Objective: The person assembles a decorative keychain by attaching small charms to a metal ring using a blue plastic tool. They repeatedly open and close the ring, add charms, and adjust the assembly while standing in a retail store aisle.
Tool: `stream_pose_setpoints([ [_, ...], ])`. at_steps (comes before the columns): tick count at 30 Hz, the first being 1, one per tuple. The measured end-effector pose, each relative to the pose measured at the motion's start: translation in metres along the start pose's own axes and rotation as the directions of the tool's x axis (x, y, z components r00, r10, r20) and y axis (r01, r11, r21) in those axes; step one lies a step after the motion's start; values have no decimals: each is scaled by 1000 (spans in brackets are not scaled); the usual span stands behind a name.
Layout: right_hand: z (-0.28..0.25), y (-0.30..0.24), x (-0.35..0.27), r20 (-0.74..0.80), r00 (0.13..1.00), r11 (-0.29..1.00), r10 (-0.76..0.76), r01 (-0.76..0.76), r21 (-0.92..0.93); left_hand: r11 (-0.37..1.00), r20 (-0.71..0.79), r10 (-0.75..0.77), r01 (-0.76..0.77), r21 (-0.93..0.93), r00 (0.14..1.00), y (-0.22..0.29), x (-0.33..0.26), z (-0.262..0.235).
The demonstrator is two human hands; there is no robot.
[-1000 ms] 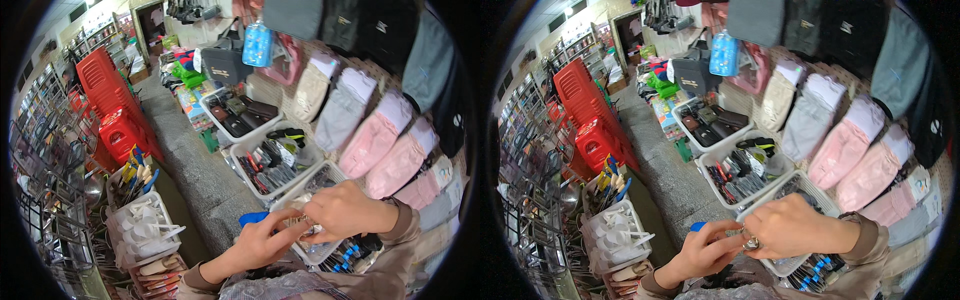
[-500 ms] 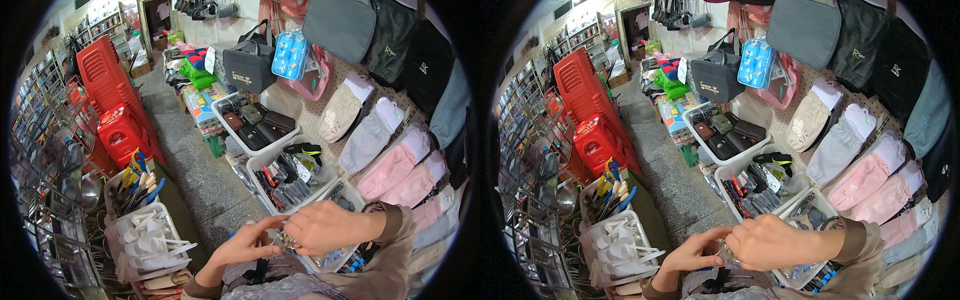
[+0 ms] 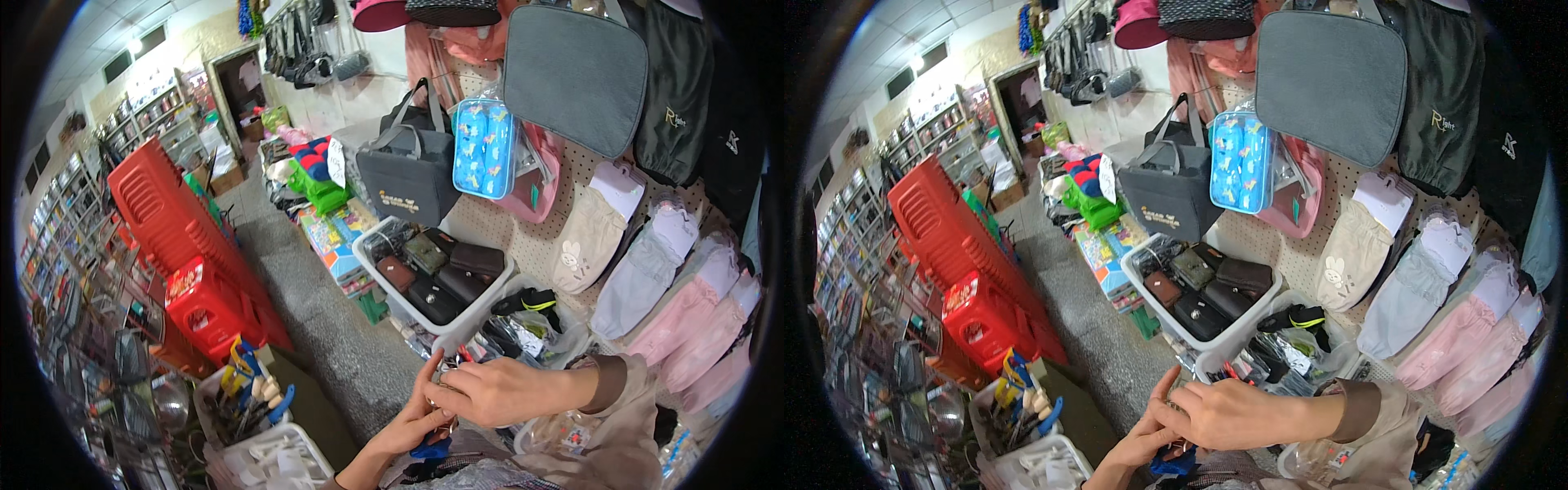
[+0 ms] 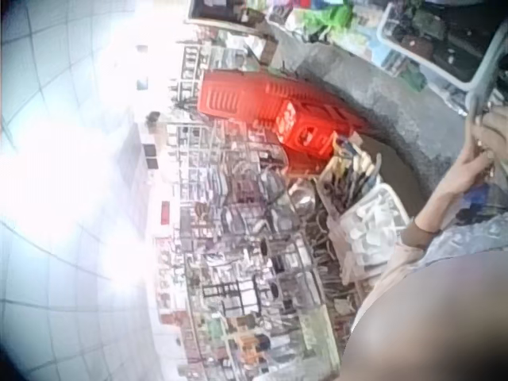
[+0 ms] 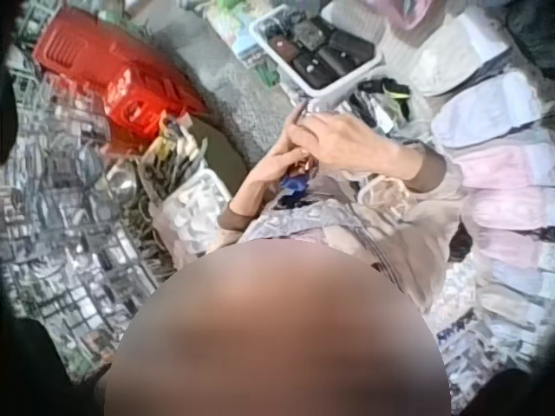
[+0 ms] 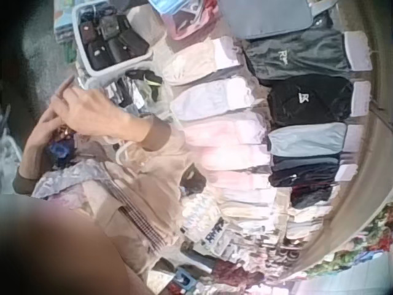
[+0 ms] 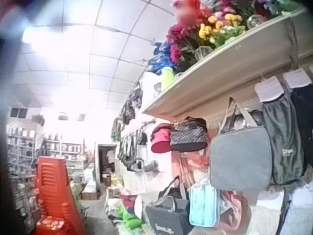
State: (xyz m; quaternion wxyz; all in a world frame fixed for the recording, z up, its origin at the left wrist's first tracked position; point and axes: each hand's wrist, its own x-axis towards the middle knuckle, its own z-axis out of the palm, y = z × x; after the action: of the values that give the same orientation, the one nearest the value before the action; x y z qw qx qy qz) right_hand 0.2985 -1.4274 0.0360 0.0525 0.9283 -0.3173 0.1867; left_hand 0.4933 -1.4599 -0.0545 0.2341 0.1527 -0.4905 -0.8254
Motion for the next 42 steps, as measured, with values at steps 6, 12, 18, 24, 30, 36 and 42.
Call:
stream_pose_setpoints([
  [6,-3,46,12,-121,982,983,144,-127,132,993,-17,98,-97,70,995,41,46,-31],
  [12,-7,62,16,-164,898,865,408,-323,383,959,-44,160,-145,242,986,58,76,-34],
  [18,-3,76,25,-117,767,642,631,-430,635,809,66,385,-371,455,921,52,103,-49],
  [24,-4,80,41,-57,633,514,772,-569,642,715,192,425,-458,529,884,62,123,-79],
  [30,-3,97,70,-99,527,465,844,-626,626,300,376,567,-609,735,733,103,150,-104],
  [36,-4,120,92,158,490,188,858,-584,790,282,433,514,-623,730,740,127,172,-138],
  [42,4,136,109,193,464,120,865,-563,818,414,429,507,-647,640,748,140,193,-160],
])
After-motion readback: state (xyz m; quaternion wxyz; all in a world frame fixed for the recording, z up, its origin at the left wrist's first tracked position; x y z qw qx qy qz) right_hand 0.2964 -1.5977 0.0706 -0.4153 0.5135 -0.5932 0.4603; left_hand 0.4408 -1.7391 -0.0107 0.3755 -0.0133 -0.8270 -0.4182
